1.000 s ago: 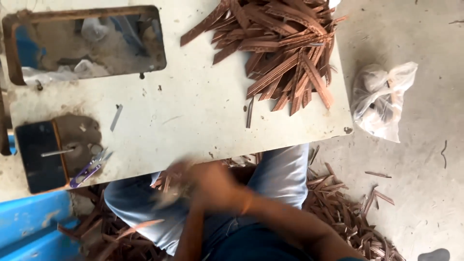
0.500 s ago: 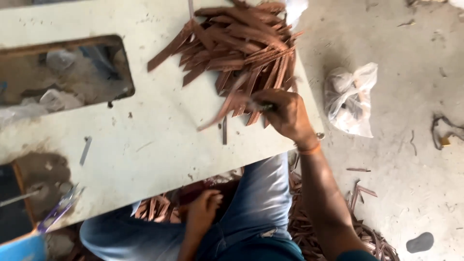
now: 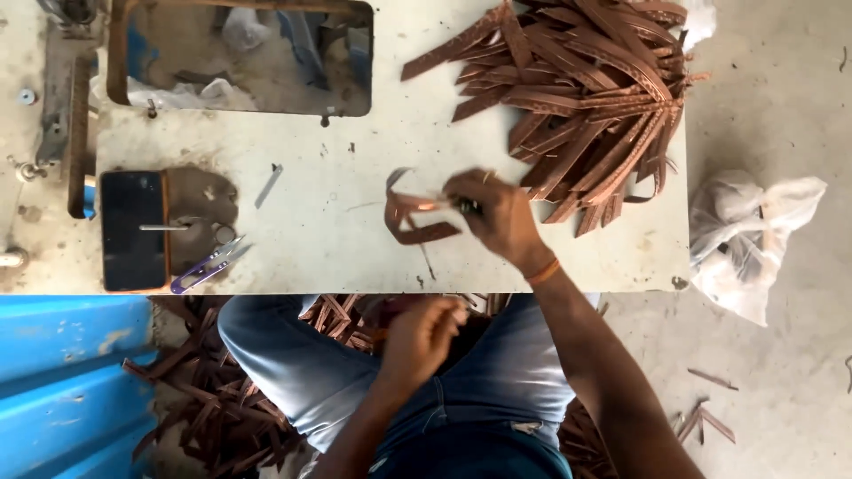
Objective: The person cuts and trims leather strips using a handheld blade.
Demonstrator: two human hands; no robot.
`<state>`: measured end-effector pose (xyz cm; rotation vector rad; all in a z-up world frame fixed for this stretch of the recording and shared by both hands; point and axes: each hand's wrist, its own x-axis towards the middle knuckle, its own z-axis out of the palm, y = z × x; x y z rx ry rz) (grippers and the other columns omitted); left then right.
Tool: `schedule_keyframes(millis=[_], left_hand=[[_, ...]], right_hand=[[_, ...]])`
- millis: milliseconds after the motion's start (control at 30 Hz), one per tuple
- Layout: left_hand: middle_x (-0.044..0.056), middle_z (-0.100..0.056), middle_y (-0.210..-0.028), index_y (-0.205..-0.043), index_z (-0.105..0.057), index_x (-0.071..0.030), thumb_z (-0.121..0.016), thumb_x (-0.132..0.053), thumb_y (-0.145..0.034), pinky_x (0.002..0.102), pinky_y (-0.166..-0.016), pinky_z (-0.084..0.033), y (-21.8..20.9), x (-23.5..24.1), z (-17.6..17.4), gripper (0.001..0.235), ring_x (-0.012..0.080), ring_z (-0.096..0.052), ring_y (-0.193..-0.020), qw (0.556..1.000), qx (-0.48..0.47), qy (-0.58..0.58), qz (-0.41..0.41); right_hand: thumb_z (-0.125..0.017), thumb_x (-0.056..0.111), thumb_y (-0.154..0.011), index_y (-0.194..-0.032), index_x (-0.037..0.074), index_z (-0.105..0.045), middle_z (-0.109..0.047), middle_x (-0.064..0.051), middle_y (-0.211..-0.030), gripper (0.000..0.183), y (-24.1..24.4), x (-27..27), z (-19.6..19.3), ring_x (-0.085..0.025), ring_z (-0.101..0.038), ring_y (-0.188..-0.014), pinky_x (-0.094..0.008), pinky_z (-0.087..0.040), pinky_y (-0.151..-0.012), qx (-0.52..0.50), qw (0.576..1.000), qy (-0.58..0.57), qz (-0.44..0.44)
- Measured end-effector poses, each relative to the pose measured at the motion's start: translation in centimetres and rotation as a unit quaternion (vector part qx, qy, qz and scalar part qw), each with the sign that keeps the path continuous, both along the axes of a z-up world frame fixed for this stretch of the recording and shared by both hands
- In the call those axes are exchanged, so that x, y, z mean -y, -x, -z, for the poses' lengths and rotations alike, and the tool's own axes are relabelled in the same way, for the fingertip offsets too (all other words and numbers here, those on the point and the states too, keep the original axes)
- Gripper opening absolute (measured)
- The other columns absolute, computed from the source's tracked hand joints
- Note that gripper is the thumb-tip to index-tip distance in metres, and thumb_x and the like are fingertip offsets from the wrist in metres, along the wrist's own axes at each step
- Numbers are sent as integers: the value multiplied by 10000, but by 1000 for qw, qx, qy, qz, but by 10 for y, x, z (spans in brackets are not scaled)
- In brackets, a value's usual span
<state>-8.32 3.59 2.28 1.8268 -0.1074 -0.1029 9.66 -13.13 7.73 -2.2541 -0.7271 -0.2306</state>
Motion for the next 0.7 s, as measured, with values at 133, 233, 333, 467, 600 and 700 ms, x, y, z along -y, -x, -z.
schedule_keyframes(millis=[133,233,333,467,600,700], left_hand=[[64,-666,-858,-1233,-574,-23,-786,-197,-920,285,-623,-524,-31,-32,-49,416,146,-633,-715,965,102,-72,-232],[95,-641,-949,-1333,-513,56,-807,-150,-876,294,-668,-504,-50,-54,-71,580,160,-581,-742,974,134,-41,-178],[152,-767,-978,-1183,-636,47,-695,-104,-991,246,-587,-514,-56,-49,-72,252,156,-643,-677,978,-39,184,-95],[148,-734,-929,-1196,-604,19,-616,-189,-1030,250,-437,-424,-74,-24,-85,266,203,-740,-691,955,-136,177,-194],[78,-745,-955,-1202,-612,-6,-531,-241,-1046,266,-559,-605,-89,-30,13,293,196,-719,-657,951,-197,176,-165],[266,-701,-873,-1196,-665,82,-446,-282,-1162,382,-539,-537,-77,-29,-25,426,319,-654,-655,937,-290,-62,-182]], right_hand=[[-768,-39,-826,-1054,38,-743,-765,-86,-1057,242,25,-2,-49,-228,-755,-888,-341,-618,-733,54,997,-6,-56],[-715,-78,-790,-1049,52,-745,-748,-76,-1044,292,45,5,-96,-228,-759,-893,-347,-626,-764,11,994,-9,-111],[-722,-24,-800,-1108,101,-755,-724,-66,-1150,334,61,0,-135,-213,-733,-896,-361,-597,-750,110,993,22,-46],[-773,108,-885,-1173,122,-731,-681,-83,-1281,292,71,-3,-112,-194,-740,-926,-306,-607,-709,112,991,-62,43],[-769,131,-946,-1224,133,-713,-649,-92,-1336,283,75,-12,-23,-228,-748,-955,-335,-623,-756,12,994,-42,97],[-763,127,-872,-1218,121,-726,-676,-113,-1289,348,77,-7,-1,-276,-727,-777,-400,-586,-640,-71,990,26,119]])
